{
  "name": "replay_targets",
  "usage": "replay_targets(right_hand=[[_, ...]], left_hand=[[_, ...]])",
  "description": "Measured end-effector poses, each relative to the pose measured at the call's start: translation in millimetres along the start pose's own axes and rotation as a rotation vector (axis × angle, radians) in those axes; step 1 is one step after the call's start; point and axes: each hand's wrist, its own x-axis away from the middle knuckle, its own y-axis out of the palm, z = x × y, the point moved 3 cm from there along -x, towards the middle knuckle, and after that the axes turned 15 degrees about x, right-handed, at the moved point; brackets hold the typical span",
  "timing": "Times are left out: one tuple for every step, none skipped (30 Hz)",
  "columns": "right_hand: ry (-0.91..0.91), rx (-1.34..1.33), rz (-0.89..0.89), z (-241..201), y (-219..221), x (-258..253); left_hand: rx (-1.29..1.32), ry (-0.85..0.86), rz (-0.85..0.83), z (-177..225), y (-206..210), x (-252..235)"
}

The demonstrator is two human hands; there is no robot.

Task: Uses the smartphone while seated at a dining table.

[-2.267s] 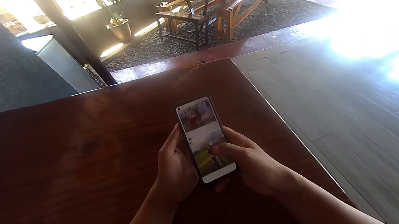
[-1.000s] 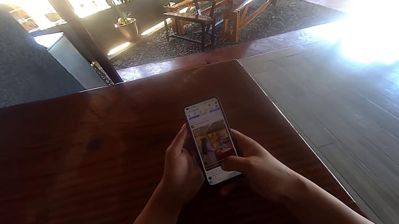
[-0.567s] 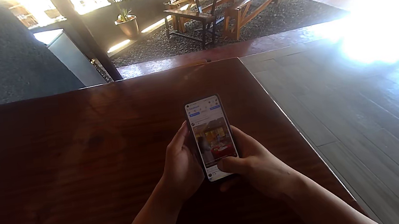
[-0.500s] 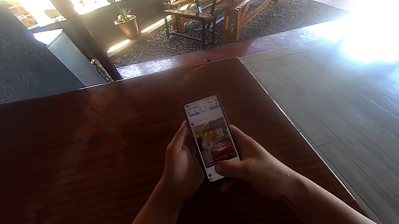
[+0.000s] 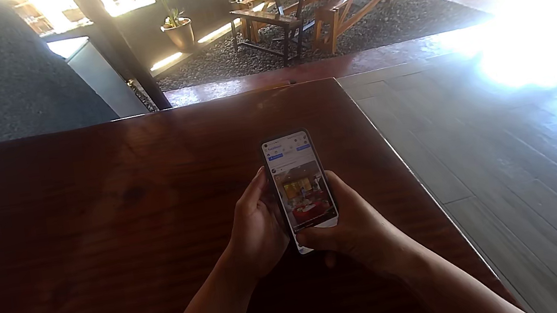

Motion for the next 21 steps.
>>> replay_targets(right_hand=[[-0.002, 0.001, 0.003, 0.1, 0.1, -0.1], [-0.004, 0.0, 0.005, 0.2, 0.3, -0.2], [-0.005, -0.001, 0.007, 0.4, 0.4, -0.2], [-0.005, -0.002, 0.009, 0.6, 0.5, -0.3], [-0.006, -0.003, 0.01, 0.7, 0.4, -0.4], [-0.007, -0.002, 0.011, 0.5, 0.3, -0.3], [-0.01, -0.002, 0.006, 0.2, 0.2, 0.0], [-0.016, -0.005, -0.009, -0.2, -0.1, 0.3], [-0.025, -0.009, -0.035, -0.4, -0.7, 0.5], [-0.035, -0.014, -0.064, -0.7, -1.4, 0.6], [-0.043, -0.017, -0.086, -0.9, -1.9, 0.7], [-0.052, -0.019, -0.092, -0.8, -2.0, 0.7], [-0.059, -0.022, -0.083, -0.3, -1.7, 0.6], [-0.059, -0.02, -0.067, 0.5, -1.3, 0.4], [-0.052, -0.018, -0.046, 1.2, -0.8, 0.0], [-0.045, -0.013, -0.021, 1.7, -0.4, -0.4], [-0.038, -0.005, 0.004, 2.1, 0.0, -0.7], [-0.031, -0.002, 0.017, 2.4, 0.2, -0.9], [-0.027, -0.008, 0.013, 2.3, 0.1, -0.8], [-0.025, -0.023, -0.003, 1.6, -0.1, -0.3], [-0.024, -0.045, -0.026, 0.4, -0.6, 0.5]], left_hand=[[0.0, 0.0, -0.008, -0.1, -0.7, -0.3], [0.001, 0.0, -0.014, -0.2, -1.4, -0.5], [0.005, -0.001, -0.012, -0.4, -1.6, -0.4], [0.01, -0.001, -0.01, -0.4, -1.6, -0.4], [0.012, -0.001, -0.012, -0.3, -1.5, -0.4], [0.01, 0.0, -0.016, -0.2, -1.5, -0.4], [0.006, 0.004, -0.018, -0.1, -1.4, -0.4], [0.002, 0.009, -0.018, 0.1, -1.0, -0.2], [-0.001, 0.015, -0.012, 0.3, -0.5, 0.0], [0.0, 0.019, 0.002, 0.5, 0.1, 0.3], [0.0, 0.022, 0.014, 0.6, 0.6, 0.3], [0.001, 0.019, 0.014, 0.6, 0.5, 0.4], [-0.003, 0.016, 0.006, 0.7, 0.3, 0.4], [-0.01, 0.014, -0.005, 0.7, 0.0, 0.3], [-0.011, 0.012, -0.01, 0.6, -0.3, 0.0], [-0.006, 0.009, -0.01, 0.2, -0.7, -0.2], [-0.003, 0.006, -0.009, -0.4, -0.8, -0.4], [-0.007, 0.002, -0.015, -0.7, -1.2, -0.4], [-0.008, 0.004, -0.021, -0.7, -1.4, -0.3], [-0.011, 0.013, -0.02, -0.3, -1.0, -0.2], [-0.016, 0.019, -0.012, 0.2, -0.4, -0.3]])
